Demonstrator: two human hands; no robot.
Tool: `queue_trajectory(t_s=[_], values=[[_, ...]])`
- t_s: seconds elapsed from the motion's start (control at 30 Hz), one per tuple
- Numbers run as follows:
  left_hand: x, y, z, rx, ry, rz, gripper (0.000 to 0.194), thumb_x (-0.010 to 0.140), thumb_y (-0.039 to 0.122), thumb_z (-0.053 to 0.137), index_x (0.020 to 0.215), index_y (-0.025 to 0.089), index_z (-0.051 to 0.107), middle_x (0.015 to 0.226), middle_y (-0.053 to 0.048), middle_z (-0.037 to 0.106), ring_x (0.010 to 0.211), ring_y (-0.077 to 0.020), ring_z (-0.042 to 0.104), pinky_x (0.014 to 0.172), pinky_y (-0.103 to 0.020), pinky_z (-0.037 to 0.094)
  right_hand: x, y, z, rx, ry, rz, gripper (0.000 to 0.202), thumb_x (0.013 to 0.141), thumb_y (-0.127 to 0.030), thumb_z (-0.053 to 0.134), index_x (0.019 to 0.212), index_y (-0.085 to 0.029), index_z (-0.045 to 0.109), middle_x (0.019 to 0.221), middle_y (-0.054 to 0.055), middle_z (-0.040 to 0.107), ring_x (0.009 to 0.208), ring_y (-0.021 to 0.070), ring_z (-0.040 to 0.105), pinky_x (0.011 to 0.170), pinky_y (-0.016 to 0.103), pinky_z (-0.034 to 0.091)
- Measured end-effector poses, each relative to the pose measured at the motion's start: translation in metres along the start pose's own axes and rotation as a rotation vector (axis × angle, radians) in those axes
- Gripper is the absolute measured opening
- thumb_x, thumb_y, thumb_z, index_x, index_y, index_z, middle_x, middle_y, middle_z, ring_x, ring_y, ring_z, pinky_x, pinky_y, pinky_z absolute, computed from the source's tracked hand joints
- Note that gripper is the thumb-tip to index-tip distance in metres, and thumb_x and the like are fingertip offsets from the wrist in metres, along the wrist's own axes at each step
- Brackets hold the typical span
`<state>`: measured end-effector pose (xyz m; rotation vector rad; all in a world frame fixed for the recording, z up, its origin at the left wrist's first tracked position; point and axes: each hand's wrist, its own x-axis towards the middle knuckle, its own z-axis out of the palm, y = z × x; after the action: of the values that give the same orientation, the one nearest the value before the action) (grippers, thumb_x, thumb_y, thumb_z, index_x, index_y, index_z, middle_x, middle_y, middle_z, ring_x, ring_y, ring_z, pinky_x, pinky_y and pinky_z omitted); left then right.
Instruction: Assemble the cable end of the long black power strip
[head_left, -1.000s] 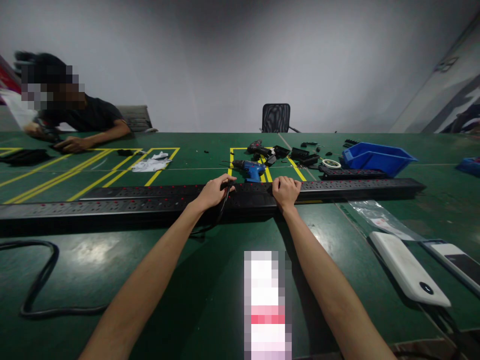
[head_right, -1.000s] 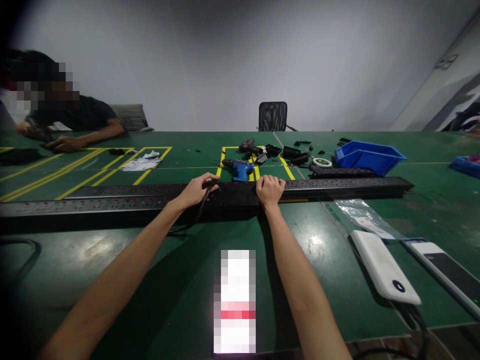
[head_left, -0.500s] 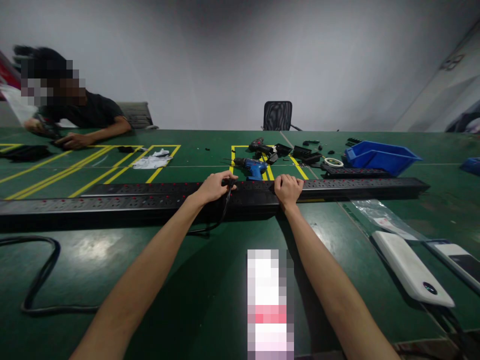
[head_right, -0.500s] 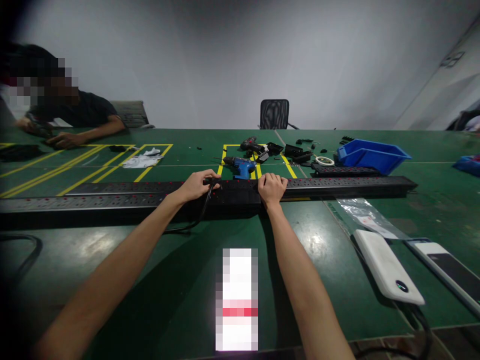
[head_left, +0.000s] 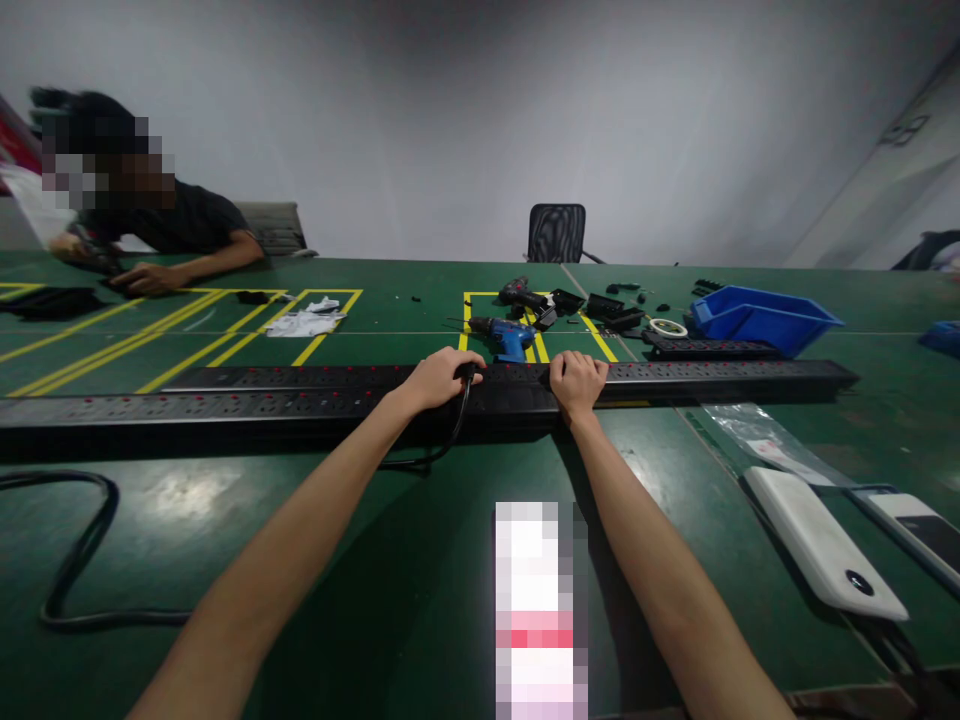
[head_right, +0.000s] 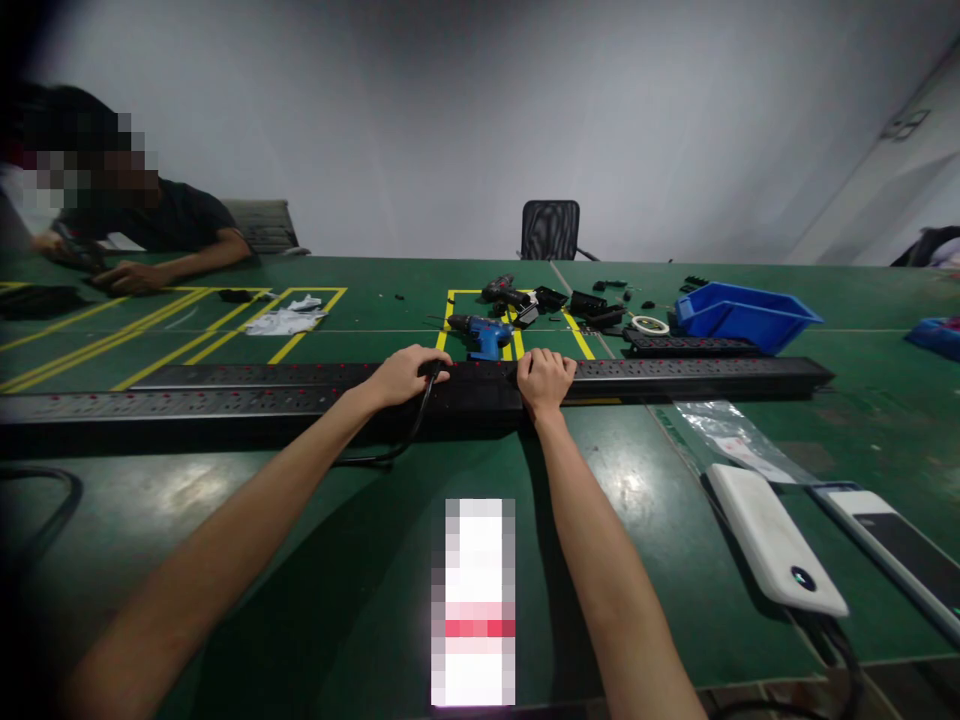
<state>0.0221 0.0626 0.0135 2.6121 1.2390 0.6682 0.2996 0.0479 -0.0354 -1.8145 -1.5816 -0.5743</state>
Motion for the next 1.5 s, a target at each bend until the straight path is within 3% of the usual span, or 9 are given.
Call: queue_trajectory(t_s=[0.17, 0.47, 0.6, 0.77, 0.9, 1.03, 1.2, 1.37, 1.5], values=[[-0.005, -0.002, 0.004, -0.105, 0.088, -0.065, 0.032, 0.085, 0.046, 0.063, 0.113, 0.032, 0.069, 0.110, -0.004, 0.071, 0.104, -0.0248, 0.064, 0.094, -0.037, 0.047, 0.001, 0.000, -0.002, -0.005, -0.041, 0.001, 0.036, 0.096, -0.030, 0.033, 0.083, -0.020, 0.065, 0.091, 0.009, 0.069, 0.090, 0.0235, 0.054, 0.086, 0.038, 0.023], [-0.005, 0.001, 0.004, -0.107, 0.072, -0.150, 0.038, 0.086, 0.051, 0.061, 0.119, 0.033, 0.068, 0.112, -0.003, 0.073, 0.106, -0.0269, 0.066, 0.092, -0.037, 0.048, 0.002, -0.003, -0.006, 0.039, -0.064, 0.039, 0.033, 0.095, -0.029, 0.036, 0.084, -0.019, 0.066, 0.095, 0.010, 0.070, 0.090, 0.0237, 0.055, 0.083, 0.037, 0.024], [-0.005, -0.001, 0.003, -0.137, 0.052, -0.127, 0.041, 0.086, 0.050, 0.061, 0.123, 0.033, 0.066, 0.117, -0.004, 0.071, 0.110, -0.0276, 0.064, 0.095, -0.039, 0.047, 0.016, -0.008, -0.017, 0.078, -0.165, 0.115, 0.030, 0.092, -0.029, 0.041, 0.082, -0.020, 0.068, 0.091, 0.011, 0.071, 0.088, 0.0248, 0.057, 0.078, 0.036, 0.026], [-0.002, -0.009, -0.006, -0.239, -0.033, -0.028, 0.045, 0.083, 0.038, 0.062, 0.126, 0.028, 0.064, 0.122, -0.004, 0.068, 0.111, -0.0249, 0.064, 0.099, -0.036, 0.046, 0.037, -0.040, -0.038, 0.140, -0.336, 0.089, 0.034, 0.094, -0.033, 0.041, 0.078, -0.021, 0.069, 0.085, 0.011, 0.072, 0.082, 0.0248, 0.061, 0.074, 0.035, 0.029], [0.004, -0.015, -0.008, -0.318, -0.080, 0.001, 0.043, 0.083, 0.022, 0.050, 0.123, 0.026, 0.067, 0.124, 0.000, 0.067, 0.113, -0.0215, 0.062, 0.102, -0.032, 0.045, 0.037, -0.087, -0.032, 0.189, -0.480, -0.030, 0.037, 0.097, -0.035, 0.037, 0.088, -0.022, 0.070, 0.094, 0.011, 0.073, 0.086, 0.0246, 0.063, 0.072, 0.033, 0.034], [0.009, -0.015, 0.003, -0.242, 0.012, -0.142, 0.039, 0.091, 0.024, 0.039, 0.116, 0.027, 0.069, 0.121, -0.002, 0.069, 0.114, -0.0228, 0.062, 0.101, -0.036, 0.045, 0.030, -0.123, -0.013, 0.190, -0.581, -0.081, 0.040, 0.099, -0.035, 0.031, 0.097, -0.021, 0.068, 0.102, 0.013, 0.071, 0.094, 0.0270, 0.064, 0.081, 0.036, 0.039], [0.014, -0.007, 0.018, -0.072, 0.142, -0.381, 0.039, 0.098, 0.036, 0.032, 0.120, 0.024, 0.062, 0.117, -0.011, 0.070, 0.109, -0.0300, 0.064, 0.095, -0.045, 0.045, 0.029, -0.133, -0.002, 0.177, -0.644, -0.055, 0.044, 0.100, -0.038, 0.027, 0.104, -0.017, 0.066, 0.107, 0.017, 0.070, 0.100, 0.0309, 0.065, 0.086, 0.042, 0.042], [0.024, 0.003, 0.015, 0.038, 0.025, -0.530, 0.045, 0.101, 0.040, 0.022, 0.113, 0.024, 0.063, 0.118, -0.011, 0.069, 0.113, -0.0297, 0.062, 0.095, -0.044, 0.043, 0.035, -0.131, -0.001, 0.166, -0.692, -0.040, 0.043, 0.099, -0.035, 0.028, 0.105, -0.016, 0.067, 0.110, 0.017, 0.069, 0.106, 0.0321, 0.064, 0.089, 0.043, 0.044], [0.031, 0.004, 0.009, 0.051, -0.039, -0.574, 0.049, 0.101, 0.042, 0.019, 0.112, 0.023, 0.064, 0.121, -0.012, 0.067, 0.115, -0.0305, 0.061, 0.094, -0.043, 0.043, 0.040, -0.133, 0.003, 0.174, -0.735, 0.020, 0.043, 0.097, -0.035, 0.032, 0.108, -0.015, 0.068, 0.114, 0.018, 0.068, 0.110, 0.0328, 0.062, 0.092, 0.043, 0.044]])
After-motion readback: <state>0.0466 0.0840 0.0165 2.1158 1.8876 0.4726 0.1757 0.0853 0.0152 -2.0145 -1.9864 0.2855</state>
